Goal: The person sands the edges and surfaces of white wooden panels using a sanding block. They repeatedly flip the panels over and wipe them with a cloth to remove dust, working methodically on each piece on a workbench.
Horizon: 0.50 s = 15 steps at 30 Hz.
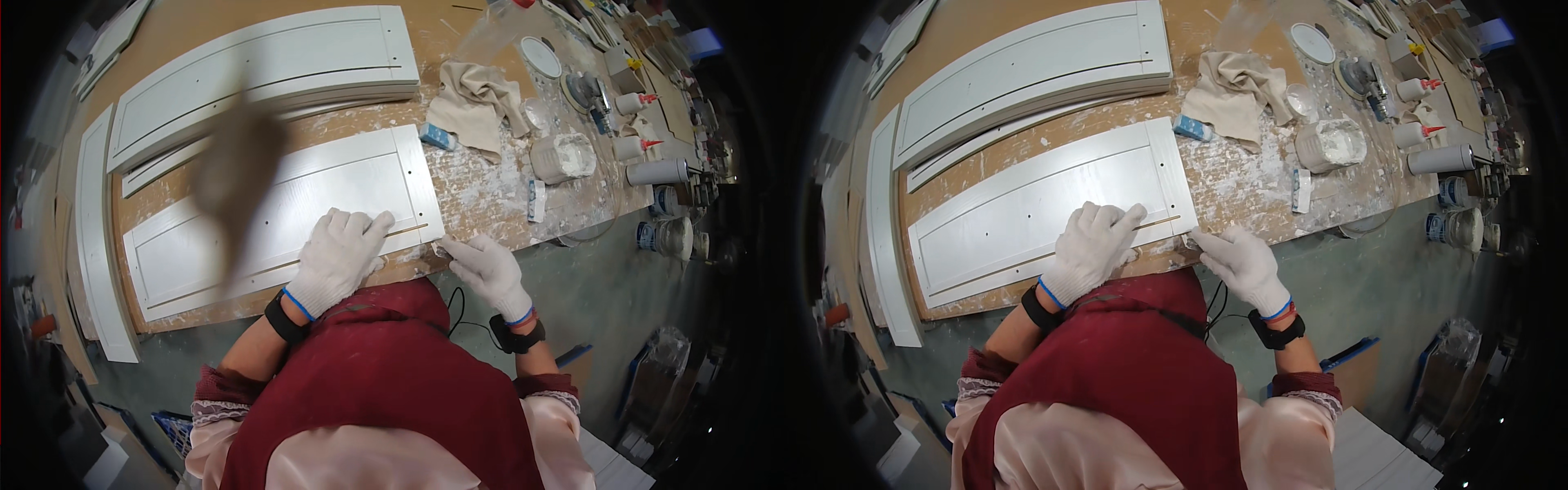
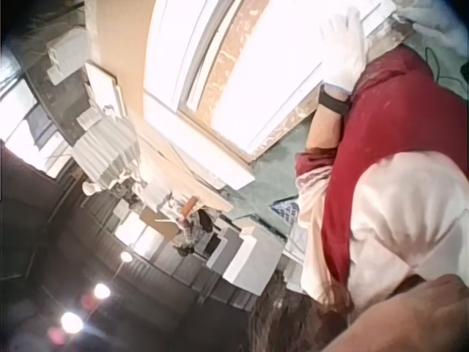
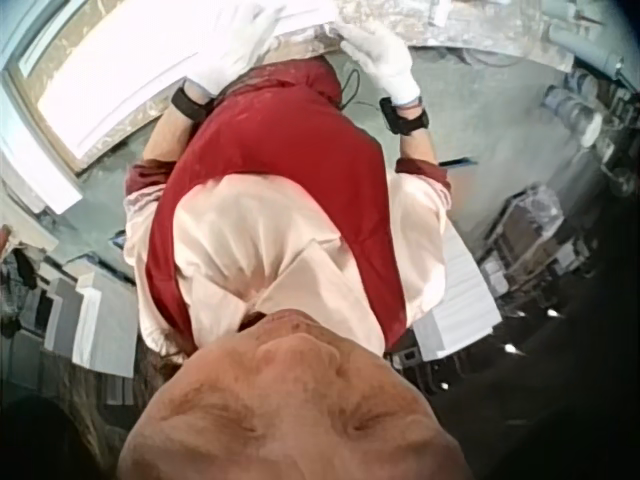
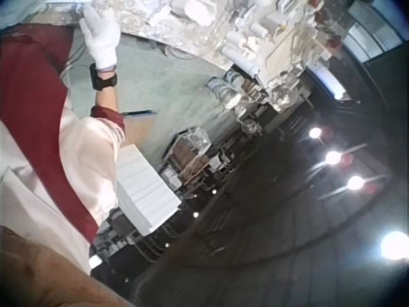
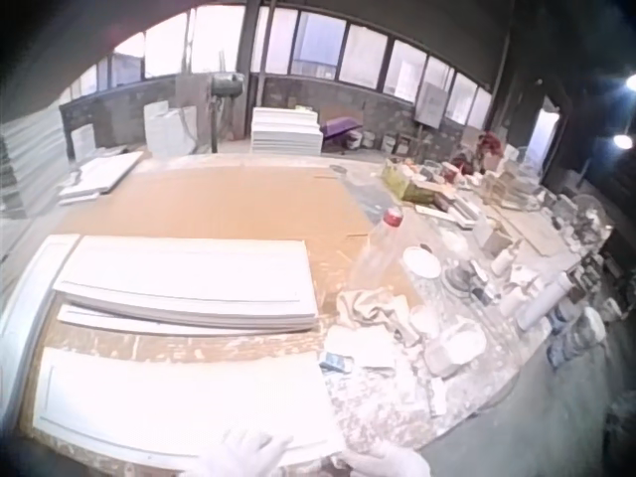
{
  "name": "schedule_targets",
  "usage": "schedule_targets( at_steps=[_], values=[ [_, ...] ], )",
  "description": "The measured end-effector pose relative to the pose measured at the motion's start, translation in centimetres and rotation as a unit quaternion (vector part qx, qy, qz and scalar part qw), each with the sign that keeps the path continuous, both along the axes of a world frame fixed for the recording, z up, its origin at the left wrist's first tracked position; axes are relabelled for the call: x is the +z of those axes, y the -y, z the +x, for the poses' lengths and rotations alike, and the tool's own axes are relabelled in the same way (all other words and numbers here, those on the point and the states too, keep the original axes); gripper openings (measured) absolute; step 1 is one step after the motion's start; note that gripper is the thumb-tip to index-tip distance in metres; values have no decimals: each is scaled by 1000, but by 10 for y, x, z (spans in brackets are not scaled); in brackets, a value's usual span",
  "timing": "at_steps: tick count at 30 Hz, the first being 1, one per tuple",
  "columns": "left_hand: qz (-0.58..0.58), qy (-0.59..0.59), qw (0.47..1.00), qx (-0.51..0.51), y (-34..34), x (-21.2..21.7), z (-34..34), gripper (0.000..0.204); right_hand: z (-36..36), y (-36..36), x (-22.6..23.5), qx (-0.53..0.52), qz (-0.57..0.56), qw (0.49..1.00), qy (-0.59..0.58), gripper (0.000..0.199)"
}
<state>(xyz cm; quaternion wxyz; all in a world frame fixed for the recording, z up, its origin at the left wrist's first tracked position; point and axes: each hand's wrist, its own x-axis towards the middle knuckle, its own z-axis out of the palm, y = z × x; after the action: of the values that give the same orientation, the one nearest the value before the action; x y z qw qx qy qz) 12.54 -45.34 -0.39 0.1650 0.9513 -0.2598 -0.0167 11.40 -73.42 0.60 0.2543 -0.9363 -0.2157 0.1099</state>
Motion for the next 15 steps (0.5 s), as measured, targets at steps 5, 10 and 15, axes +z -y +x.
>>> schedule_targets(
  at_steps=[5,10,15],
  values=[
    [-4,-1,1000,0,-1,2,-1,63,-8,-17,-7,-15,-56,998,-6,41],
    [-18,-13,1000,3,-1,5,-1,64,-8,-17,-15,-10,-51,999,16,40],
    [-19,-10,1000,7,-1,4,-1,63,-8,-24,-11,-14,-96,995,-7,42]
  ],
)
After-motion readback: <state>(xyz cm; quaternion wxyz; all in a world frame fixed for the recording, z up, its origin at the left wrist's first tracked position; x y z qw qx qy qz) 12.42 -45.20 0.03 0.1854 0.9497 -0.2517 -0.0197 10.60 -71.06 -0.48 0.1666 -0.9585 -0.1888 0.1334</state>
